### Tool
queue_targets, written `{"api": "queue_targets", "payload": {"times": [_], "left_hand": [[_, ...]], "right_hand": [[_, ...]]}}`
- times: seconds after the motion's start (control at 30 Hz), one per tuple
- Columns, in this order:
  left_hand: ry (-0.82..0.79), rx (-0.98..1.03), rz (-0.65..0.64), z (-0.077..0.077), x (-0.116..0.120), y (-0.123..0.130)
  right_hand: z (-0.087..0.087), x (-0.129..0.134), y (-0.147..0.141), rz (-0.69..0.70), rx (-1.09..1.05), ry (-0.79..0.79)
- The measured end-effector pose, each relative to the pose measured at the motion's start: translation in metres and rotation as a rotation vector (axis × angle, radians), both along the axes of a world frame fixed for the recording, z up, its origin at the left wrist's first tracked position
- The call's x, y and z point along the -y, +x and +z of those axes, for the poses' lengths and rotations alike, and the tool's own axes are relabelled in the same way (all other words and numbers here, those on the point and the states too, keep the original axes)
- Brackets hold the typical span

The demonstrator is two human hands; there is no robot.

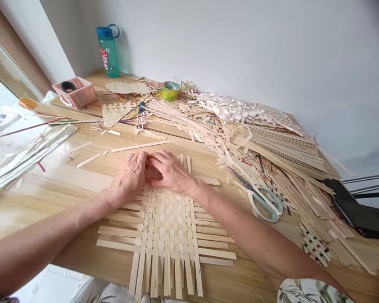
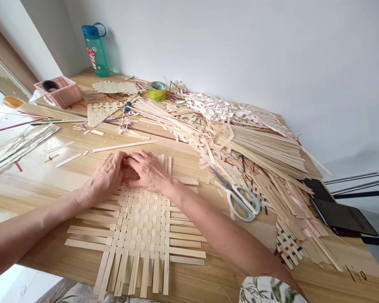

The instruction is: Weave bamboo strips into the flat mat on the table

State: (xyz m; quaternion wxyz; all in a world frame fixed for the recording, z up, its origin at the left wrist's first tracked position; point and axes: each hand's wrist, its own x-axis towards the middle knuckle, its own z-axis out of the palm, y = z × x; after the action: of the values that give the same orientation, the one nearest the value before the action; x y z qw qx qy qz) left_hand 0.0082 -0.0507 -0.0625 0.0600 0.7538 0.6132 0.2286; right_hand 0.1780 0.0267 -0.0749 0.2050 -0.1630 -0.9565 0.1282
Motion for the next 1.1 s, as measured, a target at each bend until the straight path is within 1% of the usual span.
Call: {"api": "queue_targets", "payload": {"times": [0.07,0.17,0.33,0.47,0.57,0.67,0.73,0.77,0.83,0.9,0.97,1.0,1.03,1.1], "left_hand": [[0.028,0.038,0.023,-0.005,-0.001,-0.001],[0.051,0.049,0.015,-0.010,0.000,0.000],[0.051,0.050,0.004,-0.011,0.000,0.001],[0.055,0.028,-0.013,-0.010,0.000,0.000],[0.056,-0.001,-0.022,-0.009,0.001,-0.001],[0.045,-0.060,-0.026,-0.006,0.001,-0.002],[0.036,-0.148,-0.013,-0.003,0.000,-0.002],[0.031,-0.204,-0.003,-0.002,0.000,-0.002],[0.019,-0.313,0.012,0.003,0.000,-0.002],[0.007,-0.396,0.015,0.007,0.000,-0.002],[0.001,-0.452,0.017,0.010,0.001,-0.002],[0.000,-0.470,0.021,0.012,0.002,-0.002],[0.000,-0.483,0.027,0.013,0.002,-0.002],[-0.002,-0.500,0.050,0.015,0.003,-0.002]], "right_hand": [[0.002,0.000,0.001,-0.009,0.035,0.021],[0.005,0.001,0.002,-0.022,0.073,0.055],[0.008,0.003,0.000,-0.049,0.107,0.059],[0.005,0.003,0.001,-0.062,0.089,0.040],[0.001,0.005,0.002,-0.070,0.035,0.045],[0.000,0.005,0.001,-0.057,-0.141,0.098],[0.005,0.003,0.003,-0.063,-0.254,0.131],[0.010,0.002,0.005,-0.073,-0.277,0.139],[0.025,0.004,0.013,-0.107,-0.240,0.131],[0.043,0.016,0.025,-0.167,-0.126,0.082],[0.057,0.040,0.037,-0.263,0.017,-0.009],[0.061,0.055,0.042,-0.320,0.076,-0.047],[0.063,0.071,0.047,-0.340,0.130,-0.094],[0.057,0.101,0.054,-0.365,0.191,-0.121]]}}
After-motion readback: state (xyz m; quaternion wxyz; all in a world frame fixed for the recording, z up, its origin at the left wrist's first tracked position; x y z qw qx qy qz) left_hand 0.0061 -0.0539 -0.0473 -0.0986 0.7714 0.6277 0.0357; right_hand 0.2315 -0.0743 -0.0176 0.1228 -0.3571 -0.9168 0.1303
